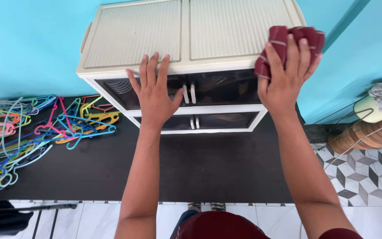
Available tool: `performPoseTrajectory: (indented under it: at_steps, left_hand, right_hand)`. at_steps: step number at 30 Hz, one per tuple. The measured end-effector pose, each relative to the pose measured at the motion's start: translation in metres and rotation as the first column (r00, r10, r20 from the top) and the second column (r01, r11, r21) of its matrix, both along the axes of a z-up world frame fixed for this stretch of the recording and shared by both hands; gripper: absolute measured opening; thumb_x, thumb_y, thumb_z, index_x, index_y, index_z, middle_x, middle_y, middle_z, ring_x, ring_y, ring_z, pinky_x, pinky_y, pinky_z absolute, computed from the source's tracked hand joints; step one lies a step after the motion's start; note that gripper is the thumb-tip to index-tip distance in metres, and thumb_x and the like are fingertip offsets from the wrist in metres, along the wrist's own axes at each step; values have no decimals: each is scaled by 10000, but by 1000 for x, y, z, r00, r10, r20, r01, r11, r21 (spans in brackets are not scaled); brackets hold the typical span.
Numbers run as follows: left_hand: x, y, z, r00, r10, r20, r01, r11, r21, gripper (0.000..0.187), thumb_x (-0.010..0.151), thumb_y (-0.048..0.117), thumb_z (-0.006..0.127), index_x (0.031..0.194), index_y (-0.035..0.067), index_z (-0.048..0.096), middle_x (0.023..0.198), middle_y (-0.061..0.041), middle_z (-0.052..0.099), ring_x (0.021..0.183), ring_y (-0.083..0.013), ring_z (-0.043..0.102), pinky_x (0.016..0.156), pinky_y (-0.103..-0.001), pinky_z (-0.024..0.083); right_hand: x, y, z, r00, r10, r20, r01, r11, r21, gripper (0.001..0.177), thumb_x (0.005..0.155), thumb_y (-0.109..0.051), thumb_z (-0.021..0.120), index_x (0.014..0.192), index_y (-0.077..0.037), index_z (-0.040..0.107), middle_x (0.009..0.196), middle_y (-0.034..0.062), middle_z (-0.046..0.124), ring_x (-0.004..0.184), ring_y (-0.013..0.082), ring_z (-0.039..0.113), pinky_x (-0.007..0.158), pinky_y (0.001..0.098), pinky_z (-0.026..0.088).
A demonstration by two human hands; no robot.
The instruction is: The person wipes the exterior surfaces of a white plastic cabinet with a maroon cloth. They clean the top, sides, and front panels, including the glass doors and handles, using steady hand motions.
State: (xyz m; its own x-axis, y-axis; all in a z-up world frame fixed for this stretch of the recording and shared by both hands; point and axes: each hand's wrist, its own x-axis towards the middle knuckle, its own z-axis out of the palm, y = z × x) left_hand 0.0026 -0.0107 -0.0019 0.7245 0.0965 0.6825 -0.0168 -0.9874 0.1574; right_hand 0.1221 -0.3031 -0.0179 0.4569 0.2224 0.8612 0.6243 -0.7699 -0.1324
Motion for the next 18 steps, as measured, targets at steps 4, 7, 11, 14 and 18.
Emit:
performPoseTrajectory:
  at_steps: [4,7,11,14,18]
  left_hand:
    - [4,-3,-7,997,7,75,-9,1000,26,900,815,393,855,1567,146,427,1595,-133,394,1550,-361,253,1241,-679,33]
    - [-2,-5,1,993,14,115,-21,998,52,943,772,499,864,1535,147,435,1570,-137,406,1531,-366,262,1230,-686,35]
    - [-2,-8,-10,989,16,147,-22,999,35,974,756,607,858,1516,156,448,1545,-129,427,1521,-363,288,1235,-683,54]
    - [1,-7,-12,986,2,167,-7,999,31,902,796,579,828,1509,154,476,1529,-127,452,1494,-353,335,1227,-680,70]
    - [-5,13,-19,981,-9,195,-7,997,80,688,980,466,758,1537,152,506,1535,-120,475,1469,-338,387,1226,-658,84]
  right_hand:
    - [3,10,-33,1000,-15,-22,17,993,116,487,1097,-186,666,1578,-145,599,1697,261,309,1596,491,156,1261,667,4]
    - [-11,25,-45,998,57,-19,-55,995,77,514,1103,-167,666,1609,-150,581,1716,298,246,1604,528,112,1248,677,-3]
    - [-19,33,-63,988,154,2,-153,986,-73,592,1041,-173,713,1614,-213,574,1709,298,248,1589,517,124,1250,707,66]
    - [-18,33,-59,993,74,94,-77,997,28,697,1004,-182,730,1657,-223,488,1691,321,162,1582,507,102,1239,677,139]
    - [-28,68,-61,995,-1,99,-11,992,124,797,922,-256,778,1613,-194,387,1679,311,113,1564,508,63,1237,655,166]
